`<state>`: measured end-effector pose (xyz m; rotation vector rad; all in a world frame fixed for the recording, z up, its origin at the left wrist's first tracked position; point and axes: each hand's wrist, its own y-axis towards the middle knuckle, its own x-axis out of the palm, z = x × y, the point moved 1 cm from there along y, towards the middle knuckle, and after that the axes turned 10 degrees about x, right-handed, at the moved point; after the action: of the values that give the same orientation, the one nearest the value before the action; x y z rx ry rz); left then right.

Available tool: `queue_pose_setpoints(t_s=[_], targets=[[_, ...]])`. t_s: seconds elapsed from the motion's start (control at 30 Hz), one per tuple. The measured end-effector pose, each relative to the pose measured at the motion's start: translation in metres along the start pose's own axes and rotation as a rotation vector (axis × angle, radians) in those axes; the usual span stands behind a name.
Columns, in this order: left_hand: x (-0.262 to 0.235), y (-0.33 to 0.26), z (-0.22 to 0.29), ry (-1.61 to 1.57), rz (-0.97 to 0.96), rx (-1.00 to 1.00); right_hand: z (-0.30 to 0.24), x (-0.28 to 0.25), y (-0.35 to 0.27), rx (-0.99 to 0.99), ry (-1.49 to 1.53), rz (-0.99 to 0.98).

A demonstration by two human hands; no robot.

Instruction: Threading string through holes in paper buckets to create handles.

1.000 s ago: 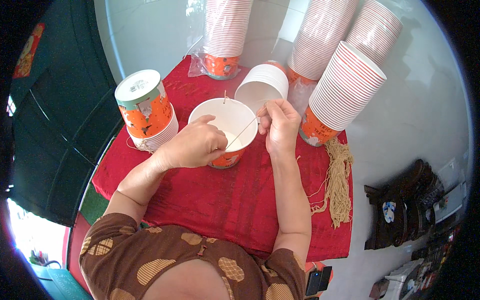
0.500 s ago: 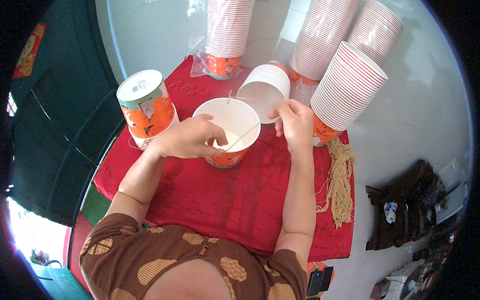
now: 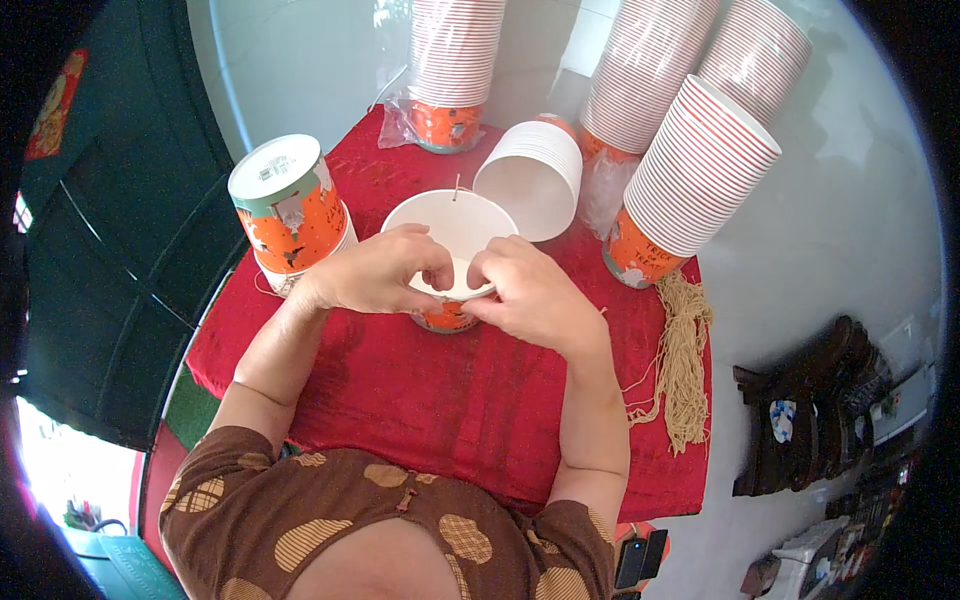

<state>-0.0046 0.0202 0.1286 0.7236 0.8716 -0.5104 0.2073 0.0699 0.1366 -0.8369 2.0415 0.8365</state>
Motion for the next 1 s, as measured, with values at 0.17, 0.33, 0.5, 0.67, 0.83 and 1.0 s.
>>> queue_pose_setpoints(t_s=[0.17, 0.33, 0.5, 0.67, 0.83, 1.0], targets=[[0.004, 0.004, 0.004, -0.033, -0.011, -0.063, -0.001, 0.014, 0.006, -0.098, -0.102, 0.042], [0.002, 0.001, -0.002, 0.016, 0.009, 0.014, -0.001, 0.016, 0.007, -0.119, -0.078, 0.056], [-0.002, 0.0, -0.002, -0.145, -0.052, -0.066, 0.0, 0.016, 0.008, -0.149, -0.049, 0.054], [0.006, 0.003, -0.004, -0.147, 0.049, -0.067, -0.007, 0.012, 0.006, 0.056, 0.108, 0.047], [0.019, 0.01, -0.005, -0.336, 0.277, -0.176, -0.005, 0.009, 0.006, 0.157, 0.148, 0.126], [0.028, 0.014, -0.005, -0.349, 0.343, -0.175, -0.001, 0.014, 0.006, 0.128, 0.083, 0.237]])
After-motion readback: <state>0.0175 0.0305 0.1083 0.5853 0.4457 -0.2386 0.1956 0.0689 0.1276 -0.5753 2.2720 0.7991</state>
